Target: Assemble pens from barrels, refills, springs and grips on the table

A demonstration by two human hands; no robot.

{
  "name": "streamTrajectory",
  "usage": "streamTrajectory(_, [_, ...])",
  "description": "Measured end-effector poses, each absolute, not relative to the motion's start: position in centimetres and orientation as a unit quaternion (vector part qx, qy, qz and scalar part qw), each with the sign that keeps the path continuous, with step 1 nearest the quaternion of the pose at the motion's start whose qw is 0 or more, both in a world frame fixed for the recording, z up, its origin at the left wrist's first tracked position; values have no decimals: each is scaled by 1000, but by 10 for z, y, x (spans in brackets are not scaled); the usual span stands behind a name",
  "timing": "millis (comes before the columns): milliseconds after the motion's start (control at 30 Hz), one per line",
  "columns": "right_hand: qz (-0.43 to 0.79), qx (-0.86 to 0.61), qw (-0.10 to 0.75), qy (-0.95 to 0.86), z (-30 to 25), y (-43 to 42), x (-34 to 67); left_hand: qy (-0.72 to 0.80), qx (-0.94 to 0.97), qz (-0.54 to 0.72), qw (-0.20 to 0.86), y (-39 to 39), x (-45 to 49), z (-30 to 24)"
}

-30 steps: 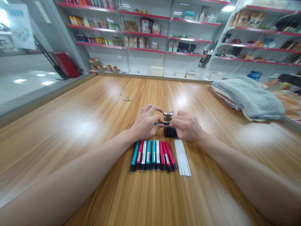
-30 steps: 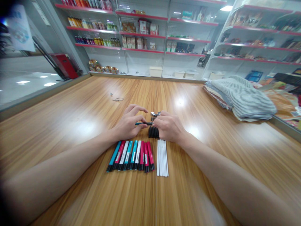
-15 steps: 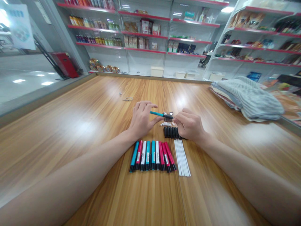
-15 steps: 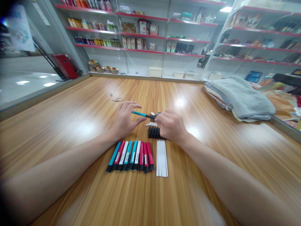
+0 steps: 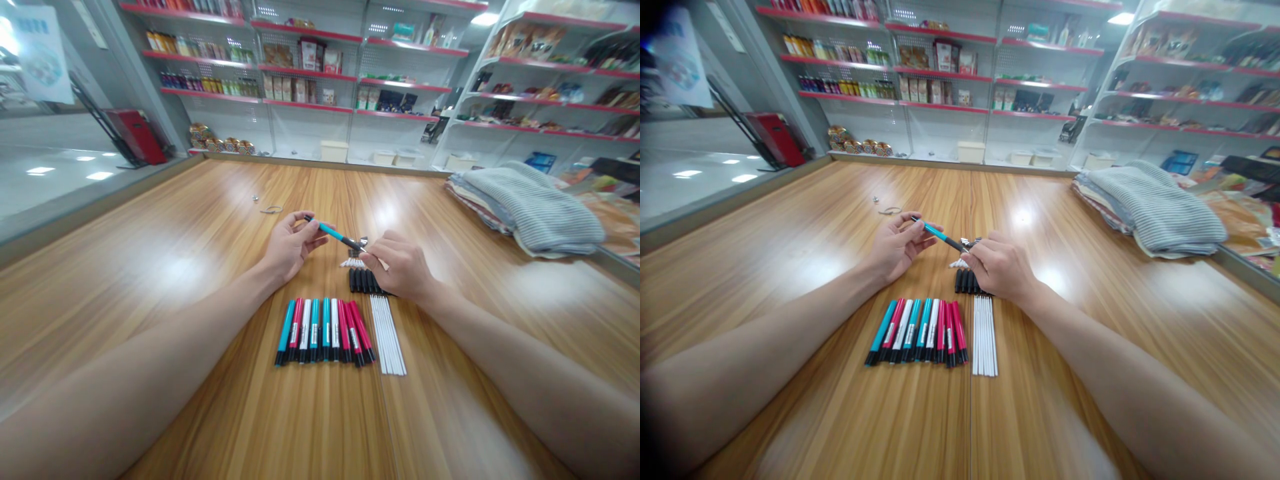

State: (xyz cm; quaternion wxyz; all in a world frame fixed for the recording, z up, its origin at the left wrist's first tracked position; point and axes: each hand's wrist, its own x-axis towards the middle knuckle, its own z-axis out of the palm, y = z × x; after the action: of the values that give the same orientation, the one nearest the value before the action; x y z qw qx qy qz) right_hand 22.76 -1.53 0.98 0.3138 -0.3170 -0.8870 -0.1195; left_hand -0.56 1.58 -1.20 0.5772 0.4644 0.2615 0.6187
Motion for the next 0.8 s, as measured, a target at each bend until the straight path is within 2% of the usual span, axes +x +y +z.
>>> streamTrajectory(100, [-104, -309, 316, -891, 10, -16, 228, 267, 420, 634, 593, 18, -8, -11])
streamTrajectory(233, [-113, -320, 316, -886, 10, -15, 229, 300, 428, 647, 555, 21, -11, -12])
streamTrajectory(300, [-119, -324, 313, -885, 10, -15, 228, 321, 462, 658, 500, 20, -10, -12])
streamTrajectory(467, [-129, -329, 313, -881, 8, -13, 228, 363, 569, 696, 245, 6, -3, -7])
streamTrajectory(533, [-128, -328, 317, -881, 8, -13, 228, 368, 595, 692, 179, -1, 1, -4])
streamTrajectory(800, [-115, -330, 323, -880, 7, -13, 228, 357, 634, 676, 119, -9, 2, -3])
